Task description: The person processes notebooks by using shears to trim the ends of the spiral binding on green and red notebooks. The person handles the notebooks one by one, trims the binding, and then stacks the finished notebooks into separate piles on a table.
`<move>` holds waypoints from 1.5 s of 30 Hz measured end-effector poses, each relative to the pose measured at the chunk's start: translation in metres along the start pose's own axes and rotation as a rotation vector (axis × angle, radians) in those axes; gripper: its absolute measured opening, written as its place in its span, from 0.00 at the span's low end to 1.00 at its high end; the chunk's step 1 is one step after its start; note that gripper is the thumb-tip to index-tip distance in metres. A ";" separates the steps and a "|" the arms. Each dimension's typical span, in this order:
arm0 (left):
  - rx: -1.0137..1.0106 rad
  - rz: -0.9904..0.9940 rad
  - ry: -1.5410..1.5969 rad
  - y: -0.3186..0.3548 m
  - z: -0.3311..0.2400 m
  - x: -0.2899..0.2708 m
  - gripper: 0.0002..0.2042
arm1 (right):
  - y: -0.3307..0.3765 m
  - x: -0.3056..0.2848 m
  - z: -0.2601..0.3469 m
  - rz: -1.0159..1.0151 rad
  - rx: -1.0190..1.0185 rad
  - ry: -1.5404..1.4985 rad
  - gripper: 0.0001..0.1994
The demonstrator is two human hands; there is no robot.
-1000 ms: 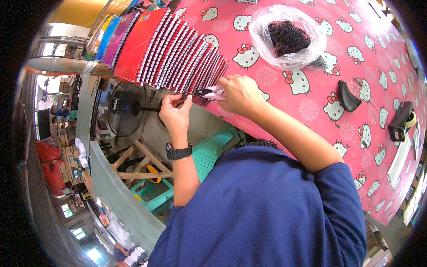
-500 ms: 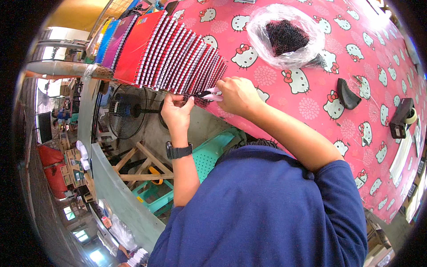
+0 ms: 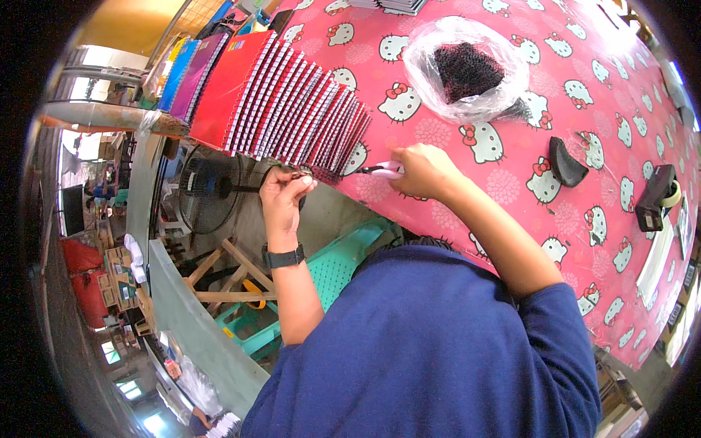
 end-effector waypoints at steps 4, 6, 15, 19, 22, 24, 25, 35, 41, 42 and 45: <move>0.037 0.014 0.076 -0.001 0.000 0.007 0.09 | 0.022 0.006 -0.018 -0.098 -0.112 -0.117 0.16; 0.020 -0.002 0.095 -0.005 0.008 -0.004 0.09 | 0.031 0.010 -0.021 -0.111 -0.124 -0.158 0.16; -0.099 -0.045 -0.223 0.011 0.006 -0.007 0.09 | 0.049 0.015 -0.035 -0.174 -0.081 -0.204 0.18; 0.229 0.230 -0.344 0.022 -0.036 0.077 0.09 | 0.046 0.020 -0.033 -0.175 -0.091 -0.140 0.18; 0.759 0.285 -0.287 0.007 -0.067 0.165 0.12 | 0.050 0.015 -0.027 -0.189 -0.131 -0.088 0.14; 0.900 0.360 -0.346 -0.025 -0.059 0.205 0.14 | 0.052 0.015 -0.021 -0.164 -0.149 -0.064 0.15; 0.849 0.364 -0.548 -0.051 -0.040 0.221 0.15 | 0.052 0.015 -0.018 -0.177 -0.139 -0.066 0.16; -0.063 0.539 -0.276 0.007 -0.020 0.085 0.06 | 0.049 0.000 -0.036 -0.351 -0.016 -0.109 0.22; 0.337 -0.202 -0.815 0.020 0.007 0.000 0.11 | 0.003 0.010 0.011 -0.410 -0.225 -0.019 0.20; 0.394 -0.179 -0.856 0.018 0.012 0.003 0.12 | -0.002 0.010 0.019 -0.393 -0.251 -0.007 0.20; 0.358 -0.178 -0.870 0.020 0.018 0.014 0.13 | -0.012 0.007 0.035 -0.392 -0.232 0.108 0.22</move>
Point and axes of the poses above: each hand's wrist, its own y-axis away from the middle knuckle, its own x-axis out of the palm, z = x × y, the point moved 4 cm from there along -y, towards the middle knuckle, and after that the axes turned 5 degrees about y, right-handed, at the moved point
